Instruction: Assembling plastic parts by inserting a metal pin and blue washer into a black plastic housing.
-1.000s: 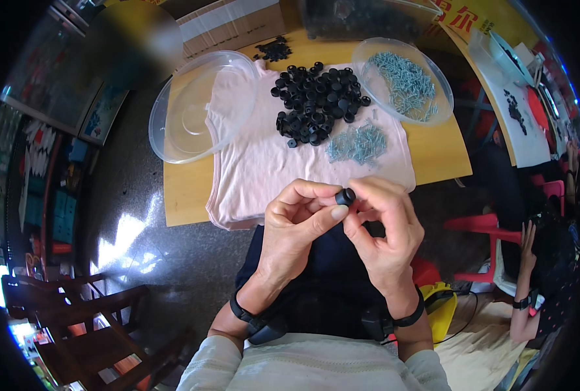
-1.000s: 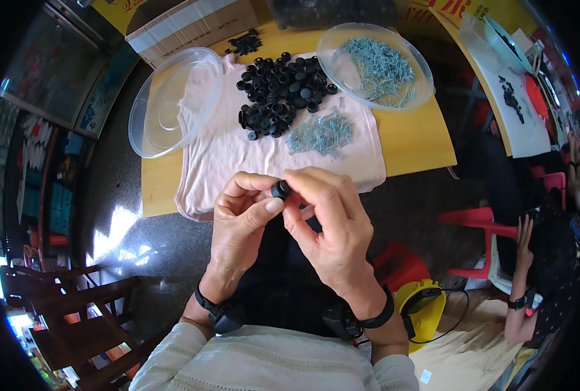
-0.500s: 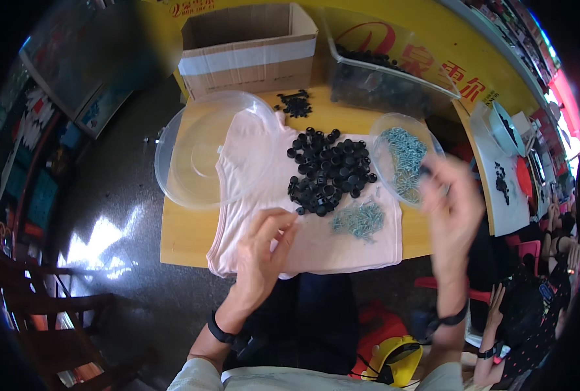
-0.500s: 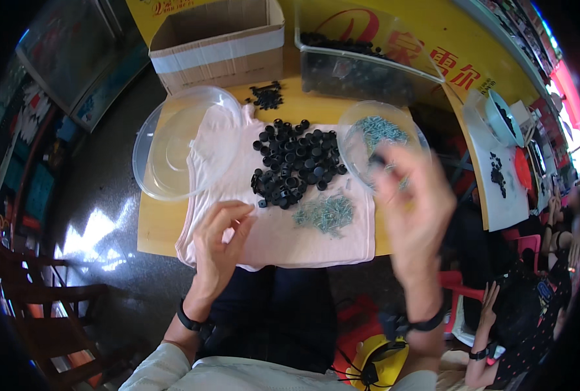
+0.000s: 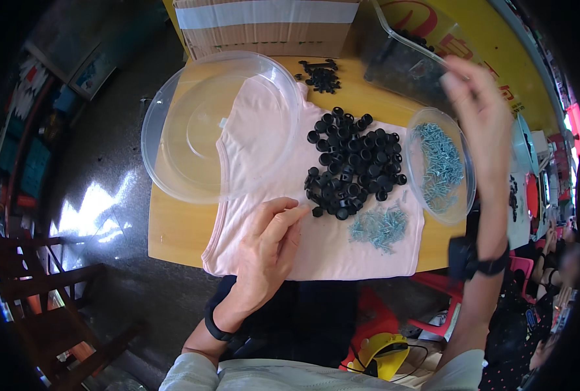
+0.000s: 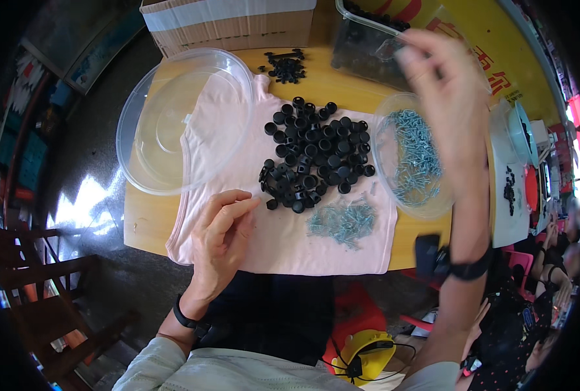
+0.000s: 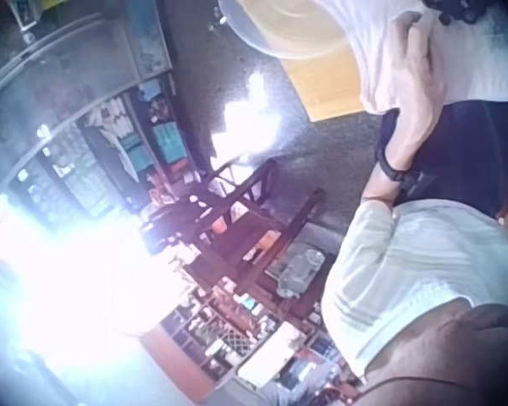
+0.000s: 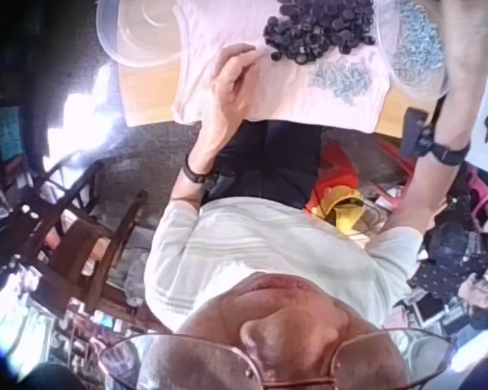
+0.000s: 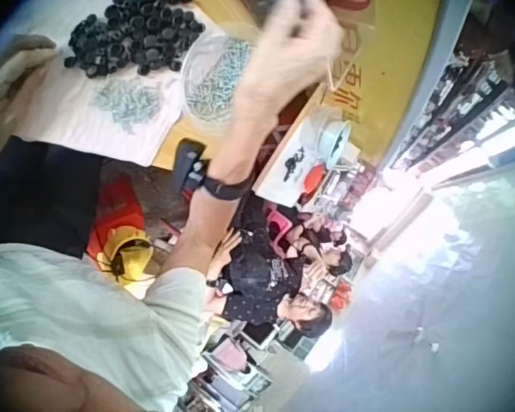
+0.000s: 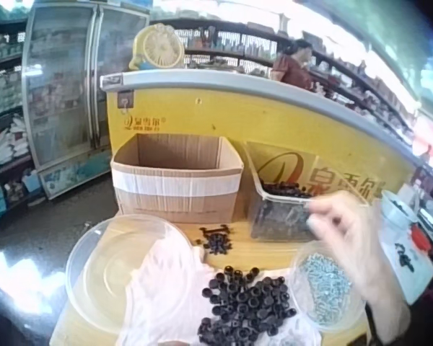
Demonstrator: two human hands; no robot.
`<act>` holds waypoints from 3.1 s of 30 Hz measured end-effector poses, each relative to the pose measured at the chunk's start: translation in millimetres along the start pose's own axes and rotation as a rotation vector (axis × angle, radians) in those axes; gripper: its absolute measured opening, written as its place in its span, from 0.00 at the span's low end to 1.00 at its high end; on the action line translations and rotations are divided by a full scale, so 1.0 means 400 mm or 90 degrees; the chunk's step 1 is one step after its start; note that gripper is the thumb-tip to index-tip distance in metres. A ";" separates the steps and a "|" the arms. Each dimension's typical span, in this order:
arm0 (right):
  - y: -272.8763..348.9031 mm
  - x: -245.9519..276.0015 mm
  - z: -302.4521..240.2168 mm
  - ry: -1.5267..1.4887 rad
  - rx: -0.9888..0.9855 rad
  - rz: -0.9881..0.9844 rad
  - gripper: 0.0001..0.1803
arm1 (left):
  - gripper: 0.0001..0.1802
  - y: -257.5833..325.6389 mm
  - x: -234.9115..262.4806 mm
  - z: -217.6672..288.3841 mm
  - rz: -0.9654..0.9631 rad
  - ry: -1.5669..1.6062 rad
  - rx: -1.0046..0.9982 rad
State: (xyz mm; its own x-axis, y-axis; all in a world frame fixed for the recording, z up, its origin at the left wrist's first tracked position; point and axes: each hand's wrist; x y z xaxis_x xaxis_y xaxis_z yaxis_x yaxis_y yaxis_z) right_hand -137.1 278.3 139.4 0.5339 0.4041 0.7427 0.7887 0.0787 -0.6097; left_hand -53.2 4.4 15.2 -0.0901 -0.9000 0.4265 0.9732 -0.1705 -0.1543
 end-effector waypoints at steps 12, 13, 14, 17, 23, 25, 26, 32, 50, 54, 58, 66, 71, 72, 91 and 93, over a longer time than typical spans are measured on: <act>0.250 -0.194 -0.230 -0.031 0.214 -0.256 0.11 | 0.17 0.004 -0.007 -0.003 -0.010 0.089 0.065; 0.262 -0.187 -0.242 -0.035 0.210 -0.256 0.11 | 0.18 0.006 -0.001 -0.001 -0.034 0.095 0.118; 0.272 -0.178 -0.254 -0.031 0.219 -0.279 0.12 | 0.18 0.007 -0.001 -0.007 -0.038 0.091 0.120; 0.296 -0.163 -0.253 -0.053 0.232 -0.254 0.13 | 0.18 0.001 -0.013 -0.017 -0.012 0.083 0.043; 0.285 -0.046 -0.199 -0.107 0.045 -0.153 0.11 | 0.15 -0.004 -0.009 -0.010 -0.008 0.061 0.006; 0.300 -0.049 -0.176 -0.096 -0.061 -0.244 0.08 | 0.14 -0.006 -0.014 -0.018 0.008 0.055 -0.025; 0.307 -0.065 -0.169 -0.097 -0.063 -0.239 0.08 | 0.14 -0.003 -0.015 -0.020 0.005 0.049 -0.026; 0.304 -0.110 -0.188 -0.096 -0.009 -0.186 0.07 | 0.12 -0.004 0.018 0.050 0.006 -0.121 -0.051; 0.275 -0.155 -0.158 -0.067 0.018 -0.120 0.03 | 0.10 -0.169 -0.064 0.061 -0.041 -0.219 -0.128; 0.314 -0.202 -0.174 -0.038 0.027 -0.151 0.02 | 0.09 -0.133 -0.045 0.035 -0.036 -0.232 -0.119; 0.322 -0.192 -0.196 -0.087 0.010 -0.147 0.04 | 0.09 -0.113 -0.031 0.032 -0.037 -0.229 -0.137; 0.310 -0.204 -0.175 -0.070 -0.045 -0.173 0.06 | 0.12 -0.151 -0.058 0.006 -0.086 -0.207 -0.172; 0.292 -0.223 -0.180 -0.080 -0.008 -0.083 0.01 | 0.09 -0.168 -0.023 0.000 -0.093 -0.173 -0.137; 0.296 -0.211 -0.183 -0.094 -0.019 -0.066 0.01 | 0.09 -0.162 -0.022 0.006 -0.102 -0.171 -0.131; 0.409 -0.055 -0.284 -1.018 -0.383 -0.080 0.15 | 0.12 0.020 0.010 0.075 -0.019 0.009 -0.251; 0.426 -0.048 -0.288 -1.039 -0.379 -0.113 0.13 | 0.13 0.031 0.007 0.065 -0.035 0.058 -0.284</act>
State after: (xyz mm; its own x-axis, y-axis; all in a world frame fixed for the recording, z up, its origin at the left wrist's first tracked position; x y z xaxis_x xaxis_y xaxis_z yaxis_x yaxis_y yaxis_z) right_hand 22.1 179.2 53.1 -0.0965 0.8822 -0.4609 0.9931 0.0541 -0.1044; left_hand -35.9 10.1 37.5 -0.1766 -0.9132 0.3672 0.7824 -0.3566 -0.5106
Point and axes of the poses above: each hand's wrist, its own y-axis away from the middle knuckle, its own x-axis out of the back of the hand, z = x × y, and after that the axes turned 9 degrees about x, right-handed
